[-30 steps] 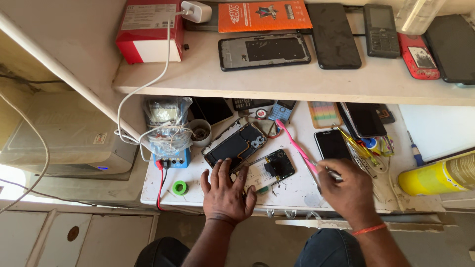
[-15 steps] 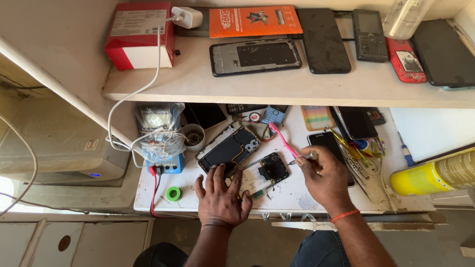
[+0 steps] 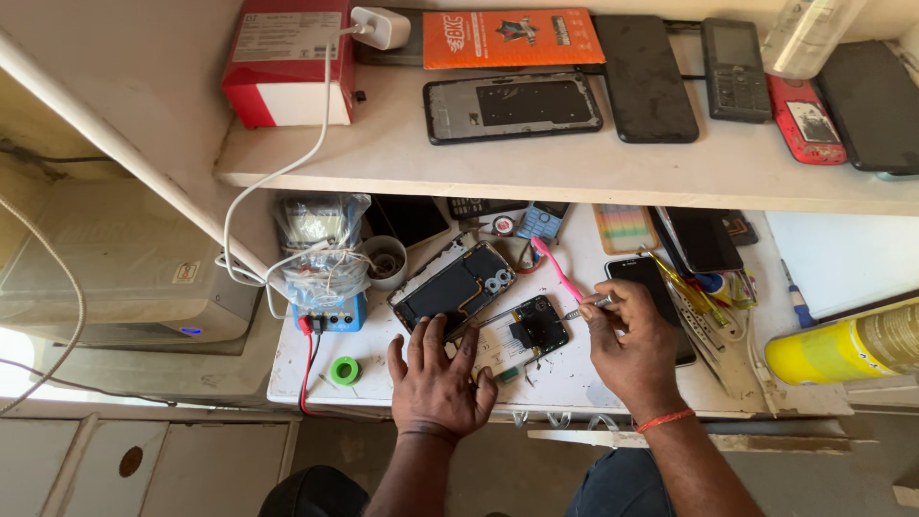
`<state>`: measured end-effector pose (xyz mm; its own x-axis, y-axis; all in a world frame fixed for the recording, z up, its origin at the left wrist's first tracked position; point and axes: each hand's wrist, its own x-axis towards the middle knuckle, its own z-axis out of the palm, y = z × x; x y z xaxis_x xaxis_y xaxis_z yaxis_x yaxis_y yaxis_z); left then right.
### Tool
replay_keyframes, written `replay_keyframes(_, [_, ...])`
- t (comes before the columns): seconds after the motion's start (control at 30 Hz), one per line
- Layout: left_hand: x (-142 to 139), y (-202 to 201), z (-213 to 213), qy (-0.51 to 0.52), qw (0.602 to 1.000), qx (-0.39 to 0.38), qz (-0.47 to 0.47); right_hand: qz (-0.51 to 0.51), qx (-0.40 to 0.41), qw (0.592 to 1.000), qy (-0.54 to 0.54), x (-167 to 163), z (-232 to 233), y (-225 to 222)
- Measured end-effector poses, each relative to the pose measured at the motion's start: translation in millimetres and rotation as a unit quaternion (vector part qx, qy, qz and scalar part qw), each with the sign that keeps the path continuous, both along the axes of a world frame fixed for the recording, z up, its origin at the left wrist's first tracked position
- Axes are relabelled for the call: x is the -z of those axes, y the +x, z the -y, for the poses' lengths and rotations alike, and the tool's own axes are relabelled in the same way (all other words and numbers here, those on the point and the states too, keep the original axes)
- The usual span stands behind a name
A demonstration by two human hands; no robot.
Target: The person repairs a smartphone at a cluttered workbench. They pry open the phone's back cover, lift out the battery, handle the exposed motherboard and internal components, and use a pink pry tool to work on the disassembled phone parts.
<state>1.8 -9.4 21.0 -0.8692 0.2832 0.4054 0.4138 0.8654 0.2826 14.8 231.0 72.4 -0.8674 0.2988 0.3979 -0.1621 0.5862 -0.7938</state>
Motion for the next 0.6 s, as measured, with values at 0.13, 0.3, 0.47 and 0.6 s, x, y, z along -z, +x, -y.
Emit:
replay_keyframes(0.13, [0.8, -0.1, 1.3, 0.0, 1.0, 0.002, 0.002, 0.012, 0.016, 0.999, 0.044, -8.2, 4.2, 0.2])
replay_keyframes(0.3, [0.8, -0.8, 1.1, 0.0, 1.0, 0.001, 0.003, 0.021, -0.016, 0.993, 0.118, -28.1, 5.5, -0.6])
replay_keyframes(0.47, [0.3, -0.1, -0.1, 0.0, 1.0, 0.002, -0.004, 0.036, -0.091, 0.984, 0.15, -52.0, 6.5, -4.4])
replay_keyframes(0.6, [-0.3, -0.6, 0.9, -0.002, 1.0, 0.004, 0.007, 0.238, -0.018, 0.919, 0.315, -74.2, 6.6, -17.4])
